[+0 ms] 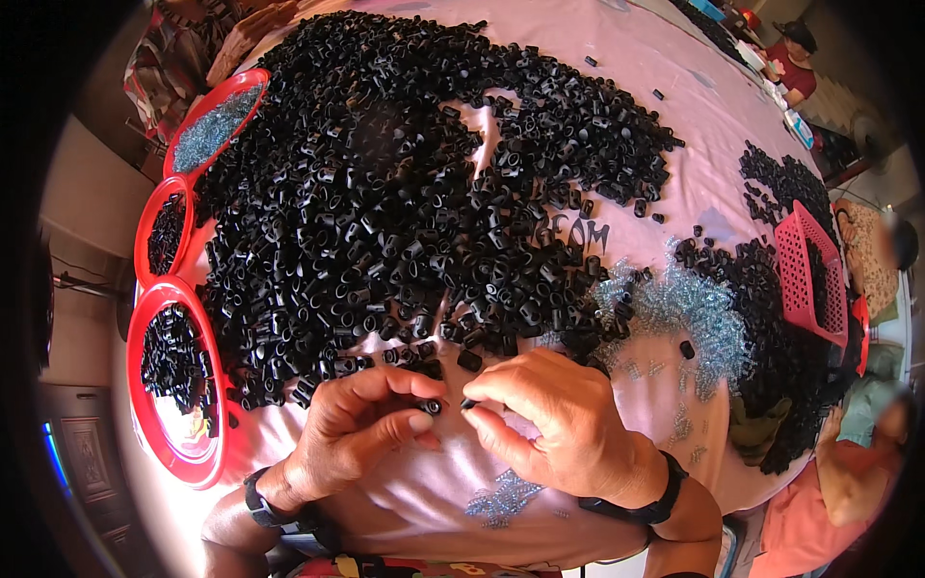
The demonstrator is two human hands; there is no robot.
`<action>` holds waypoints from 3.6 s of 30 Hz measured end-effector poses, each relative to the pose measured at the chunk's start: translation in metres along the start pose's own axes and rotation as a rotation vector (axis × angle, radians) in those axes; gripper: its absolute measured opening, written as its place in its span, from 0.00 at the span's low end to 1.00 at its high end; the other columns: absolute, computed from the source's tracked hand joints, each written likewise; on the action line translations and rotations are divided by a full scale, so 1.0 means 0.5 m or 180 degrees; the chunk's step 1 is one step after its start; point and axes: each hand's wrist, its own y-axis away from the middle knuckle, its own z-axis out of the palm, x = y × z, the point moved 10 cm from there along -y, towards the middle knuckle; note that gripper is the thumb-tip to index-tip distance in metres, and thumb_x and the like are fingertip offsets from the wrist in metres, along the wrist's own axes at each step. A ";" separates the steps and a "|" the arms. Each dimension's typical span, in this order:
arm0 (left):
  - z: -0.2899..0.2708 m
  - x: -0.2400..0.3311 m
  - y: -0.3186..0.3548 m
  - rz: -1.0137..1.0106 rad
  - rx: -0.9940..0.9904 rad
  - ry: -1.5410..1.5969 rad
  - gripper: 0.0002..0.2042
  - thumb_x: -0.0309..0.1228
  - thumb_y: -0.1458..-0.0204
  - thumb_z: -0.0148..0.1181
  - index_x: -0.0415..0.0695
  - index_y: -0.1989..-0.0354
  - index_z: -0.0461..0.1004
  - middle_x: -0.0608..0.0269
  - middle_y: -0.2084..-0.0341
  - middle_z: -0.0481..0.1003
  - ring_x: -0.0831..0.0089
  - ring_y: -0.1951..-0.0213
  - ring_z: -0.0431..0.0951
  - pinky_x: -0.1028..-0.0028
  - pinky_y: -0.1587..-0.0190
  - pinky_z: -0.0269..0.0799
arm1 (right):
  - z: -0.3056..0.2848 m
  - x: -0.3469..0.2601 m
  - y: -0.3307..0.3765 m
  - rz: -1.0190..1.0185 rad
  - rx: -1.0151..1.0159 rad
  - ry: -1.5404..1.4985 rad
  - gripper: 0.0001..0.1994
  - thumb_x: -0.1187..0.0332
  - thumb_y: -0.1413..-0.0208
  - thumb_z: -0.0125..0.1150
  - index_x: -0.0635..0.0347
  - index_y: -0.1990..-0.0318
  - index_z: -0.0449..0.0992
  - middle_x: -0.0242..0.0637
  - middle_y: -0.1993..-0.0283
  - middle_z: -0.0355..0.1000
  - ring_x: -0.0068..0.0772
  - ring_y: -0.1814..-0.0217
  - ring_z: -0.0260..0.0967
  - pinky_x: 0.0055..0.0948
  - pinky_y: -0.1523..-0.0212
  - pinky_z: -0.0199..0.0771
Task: The recorder is sitting at a table with a large pile of small black plastic components and is manually assembling them.
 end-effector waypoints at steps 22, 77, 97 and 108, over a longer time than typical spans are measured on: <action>0.016 -0.014 0.004 0.0169 -0.0056 -0.0310 0.11 0.22 0.35 0.64 0.35 0.46 0.76 0.67 0.62 0.83 0.85 0.57 0.81 0.80 0.53 0.80 | 0.026 -0.030 0.017 -0.0429 -0.0210 0.0168 0.22 0.82 0.50 0.71 0.59 0.45 0.83 0.35 0.61 0.78 0.37 0.65 0.74 0.34 0.65 0.76; 0.026 0.038 0.014 0.1041 0.0236 -0.1517 0.09 0.17 0.42 0.67 0.37 0.54 0.79 0.58 0.67 0.81 0.74 0.70 0.83 0.74 0.68 0.79 | 0.026 -0.021 0.022 -0.0377 -0.0005 -0.0128 0.10 0.81 0.50 0.73 0.63 0.61 0.81 0.40 0.66 0.81 0.36 0.70 0.80 0.31 0.69 0.78; 0.045 0.073 0.028 0.1553 0.0328 -0.2185 0.10 0.15 0.45 0.68 0.35 0.56 0.78 0.53 0.66 0.82 0.68 0.68 0.85 0.71 0.66 0.80 | 0.038 -0.005 0.028 -0.0053 -0.0190 -0.0165 0.09 0.80 0.49 0.73 0.63 0.61 0.82 0.38 0.66 0.81 0.31 0.69 0.79 0.28 0.71 0.78; 0.025 -0.018 -0.005 -0.0108 0.0380 0.0362 0.10 0.24 0.33 0.63 0.34 0.47 0.76 0.64 0.59 0.83 0.83 0.59 0.82 0.79 0.54 0.82 | 0.027 -0.040 0.018 -0.0531 0.0143 0.0217 0.18 0.82 0.52 0.72 0.68 0.50 0.81 0.45 0.60 0.80 0.41 0.66 0.78 0.35 0.65 0.78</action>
